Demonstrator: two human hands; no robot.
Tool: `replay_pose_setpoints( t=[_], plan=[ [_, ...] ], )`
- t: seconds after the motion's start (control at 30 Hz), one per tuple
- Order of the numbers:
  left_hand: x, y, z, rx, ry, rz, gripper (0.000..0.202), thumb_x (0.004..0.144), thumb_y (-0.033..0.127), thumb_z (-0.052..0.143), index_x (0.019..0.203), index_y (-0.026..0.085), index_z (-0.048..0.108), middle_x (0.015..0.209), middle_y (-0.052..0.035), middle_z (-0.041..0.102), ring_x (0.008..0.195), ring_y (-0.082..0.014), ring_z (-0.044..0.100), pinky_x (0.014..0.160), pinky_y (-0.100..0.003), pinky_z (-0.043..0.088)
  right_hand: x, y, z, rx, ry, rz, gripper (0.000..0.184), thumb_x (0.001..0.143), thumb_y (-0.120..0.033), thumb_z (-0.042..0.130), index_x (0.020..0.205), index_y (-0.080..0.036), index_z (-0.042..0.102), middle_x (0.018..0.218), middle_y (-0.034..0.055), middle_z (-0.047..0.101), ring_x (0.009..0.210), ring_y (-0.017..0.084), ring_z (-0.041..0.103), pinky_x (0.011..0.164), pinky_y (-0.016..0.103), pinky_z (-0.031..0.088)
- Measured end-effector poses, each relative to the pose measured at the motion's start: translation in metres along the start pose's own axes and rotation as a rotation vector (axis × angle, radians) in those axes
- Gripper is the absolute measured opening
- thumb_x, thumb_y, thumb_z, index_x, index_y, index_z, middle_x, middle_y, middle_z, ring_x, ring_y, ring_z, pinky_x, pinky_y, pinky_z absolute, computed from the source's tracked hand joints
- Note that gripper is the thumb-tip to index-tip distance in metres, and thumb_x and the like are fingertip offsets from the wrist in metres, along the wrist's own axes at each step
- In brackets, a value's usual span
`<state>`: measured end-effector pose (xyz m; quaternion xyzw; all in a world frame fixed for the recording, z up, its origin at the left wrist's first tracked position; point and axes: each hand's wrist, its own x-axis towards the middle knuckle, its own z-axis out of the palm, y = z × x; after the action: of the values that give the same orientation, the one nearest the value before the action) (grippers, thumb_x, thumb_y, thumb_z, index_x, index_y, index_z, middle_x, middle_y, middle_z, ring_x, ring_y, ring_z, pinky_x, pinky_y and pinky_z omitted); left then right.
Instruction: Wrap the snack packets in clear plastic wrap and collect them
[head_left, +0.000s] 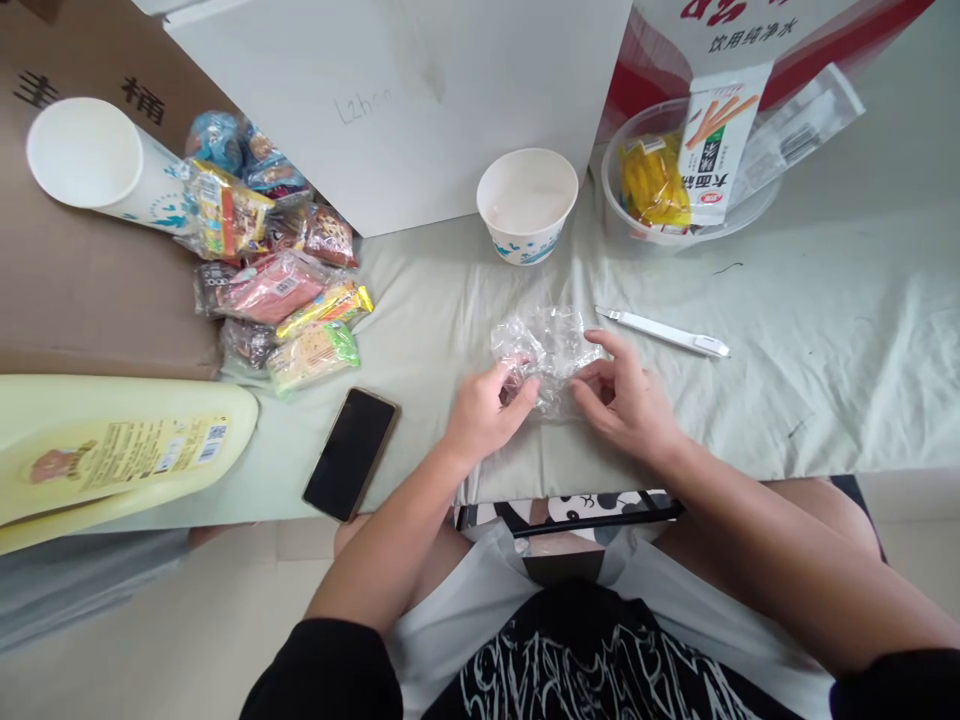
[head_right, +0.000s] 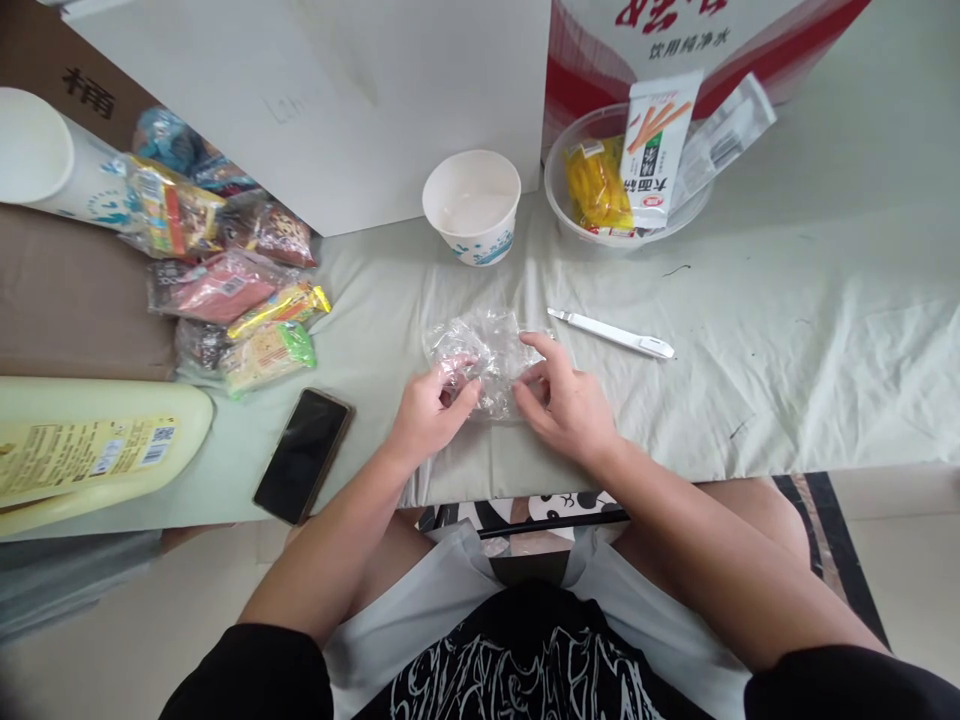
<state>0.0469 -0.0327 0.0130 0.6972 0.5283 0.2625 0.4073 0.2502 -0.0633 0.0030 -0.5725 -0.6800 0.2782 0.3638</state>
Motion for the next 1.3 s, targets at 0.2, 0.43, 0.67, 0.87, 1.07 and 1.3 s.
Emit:
replay_pose_setpoints(
  t=[0.2,0.43,0.67,0.87,1.07,1.3],
  plan=[
    [-0.001,0.002,0.003,0.056,0.062,-0.035,0.027,0.087,0.031,0.064,0.11,0.018,0.067,0.062,0.0059,0.057,0.054,-0.01,0.051,0.056,-0.024,0.041,-0.002,0.002,-0.005,-0.119,-0.03,0.02,0.058,0.081,-0.012,0.047,0.138,-0.023,0.049,0.047,-0.0107,0.052,0.038,0.014,0.046,0.049,0.031,0.041],
    [0.001,-0.005,0.008,0.319,0.042,0.029,0.038,0.088,0.029,0.066,0.124,0.017,0.063,0.066,0.0044,0.063,0.058,-0.0123,0.057,0.061,-0.026,0.045,-0.002,0.01,-0.001,-0.35,-0.022,0.005,0.06,0.079,-0.017,0.051,0.139,-0.023,0.051,0.049,-0.0066,0.056,0.039,0.015,0.041,0.044,0.03,0.026],
    [-0.001,-0.024,0.017,0.433,0.205,0.187,0.08,0.086,0.055,0.07,0.151,0.02,0.039,0.12,-0.0124,0.06,0.104,-0.0266,0.065,0.078,-0.036,0.056,-0.006,-0.005,-0.005,-0.431,0.012,-0.34,0.039,0.087,-0.021,0.057,0.126,-0.024,0.06,0.107,0.0111,0.064,0.09,0.027,0.06,0.073,0.04,0.045],
    [0.004,-0.028,0.009,0.455,0.384,0.222,0.079,0.085,0.048,0.072,0.15,0.019,0.038,0.12,-0.0121,0.052,0.104,-0.0255,0.061,0.084,-0.038,0.055,-0.004,-0.001,-0.005,-0.389,-0.195,-0.431,0.016,0.094,-0.026,0.056,0.105,-0.023,0.067,0.11,0.0066,0.074,0.113,0.028,0.064,0.093,0.045,0.04],
    [-0.003,-0.008,0.002,0.499,0.204,0.68,0.028,0.083,0.034,0.069,0.107,0.02,0.066,0.102,-0.0081,0.065,0.095,-0.0245,0.063,0.085,-0.04,0.051,0.001,0.005,-0.005,-0.295,-0.09,-0.355,0.016,0.092,-0.019,0.054,0.086,-0.022,0.068,0.087,0.003,0.076,0.087,0.022,0.07,0.087,0.042,0.041],
    [0.011,-0.019,-0.003,0.047,0.053,0.216,0.015,0.077,0.012,0.06,0.089,0.02,0.065,0.083,-0.001,0.073,0.076,-0.0149,0.068,0.071,-0.027,0.054,0.002,0.005,-0.004,-0.103,-0.08,-0.429,0.022,0.089,-0.037,0.062,0.107,-0.025,0.063,0.094,0.0022,0.077,0.093,0.023,0.072,0.092,0.042,0.045]
  ],
)
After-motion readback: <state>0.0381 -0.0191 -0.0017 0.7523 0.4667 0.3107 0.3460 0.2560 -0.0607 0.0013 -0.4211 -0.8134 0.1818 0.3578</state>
